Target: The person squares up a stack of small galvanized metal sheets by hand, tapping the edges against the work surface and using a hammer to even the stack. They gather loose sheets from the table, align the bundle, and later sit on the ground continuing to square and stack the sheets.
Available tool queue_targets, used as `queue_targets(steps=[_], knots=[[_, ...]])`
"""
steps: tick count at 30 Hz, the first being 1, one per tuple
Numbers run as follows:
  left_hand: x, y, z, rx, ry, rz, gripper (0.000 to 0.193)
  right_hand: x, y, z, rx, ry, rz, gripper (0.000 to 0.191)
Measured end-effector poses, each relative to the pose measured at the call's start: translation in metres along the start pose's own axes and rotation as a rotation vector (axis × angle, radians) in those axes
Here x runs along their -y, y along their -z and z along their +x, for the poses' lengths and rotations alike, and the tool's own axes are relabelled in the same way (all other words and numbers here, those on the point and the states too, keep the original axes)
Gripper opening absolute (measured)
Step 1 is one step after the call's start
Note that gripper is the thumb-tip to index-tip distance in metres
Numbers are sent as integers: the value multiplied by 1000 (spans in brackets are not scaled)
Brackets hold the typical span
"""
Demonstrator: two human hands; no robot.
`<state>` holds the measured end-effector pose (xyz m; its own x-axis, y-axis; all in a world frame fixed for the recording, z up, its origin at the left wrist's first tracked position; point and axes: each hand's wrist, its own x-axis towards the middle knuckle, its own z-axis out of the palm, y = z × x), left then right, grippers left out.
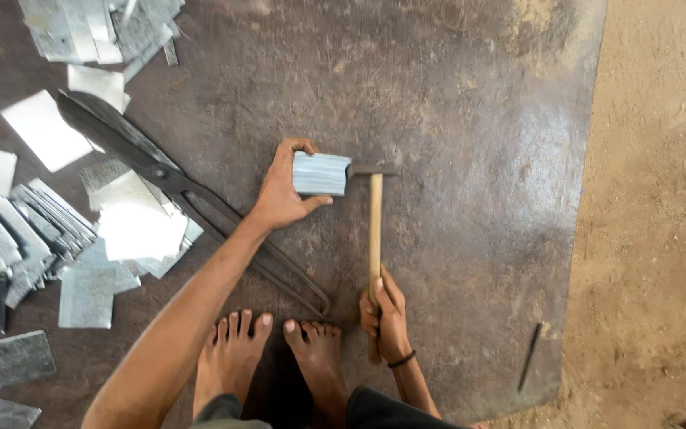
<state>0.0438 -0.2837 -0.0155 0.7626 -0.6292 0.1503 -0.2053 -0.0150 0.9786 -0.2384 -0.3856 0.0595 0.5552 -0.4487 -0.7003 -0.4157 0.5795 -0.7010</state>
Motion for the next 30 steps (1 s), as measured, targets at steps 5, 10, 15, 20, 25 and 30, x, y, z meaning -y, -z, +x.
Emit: queue_targets(steps=[5, 10, 15, 20, 25, 30], knots=[[2, 0, 1, -5, -27, -3, 87, 3, -5, 0, -100, 6, 22, 56], [-3, -1, 1, -18, -9, 40, 90, 4, -6, 3, -38, 13, -30, 56], [-12, 0, 3, -5, 42, -12, 86, 8, -10, -1, -148, 84, -185, 55], [-18, 0, 4, 13, 82, -6, 80, 37, -3, -20, -462, 545, -1091, 51], [-20, 0, 5, 10, 35, 12, 76, 50, -3, -22, -381, 621, -1321, 50], [-19, 0, 3, -7, 52, 10, 77, 36, -4, -16, -384, 644, -1267, 48]])
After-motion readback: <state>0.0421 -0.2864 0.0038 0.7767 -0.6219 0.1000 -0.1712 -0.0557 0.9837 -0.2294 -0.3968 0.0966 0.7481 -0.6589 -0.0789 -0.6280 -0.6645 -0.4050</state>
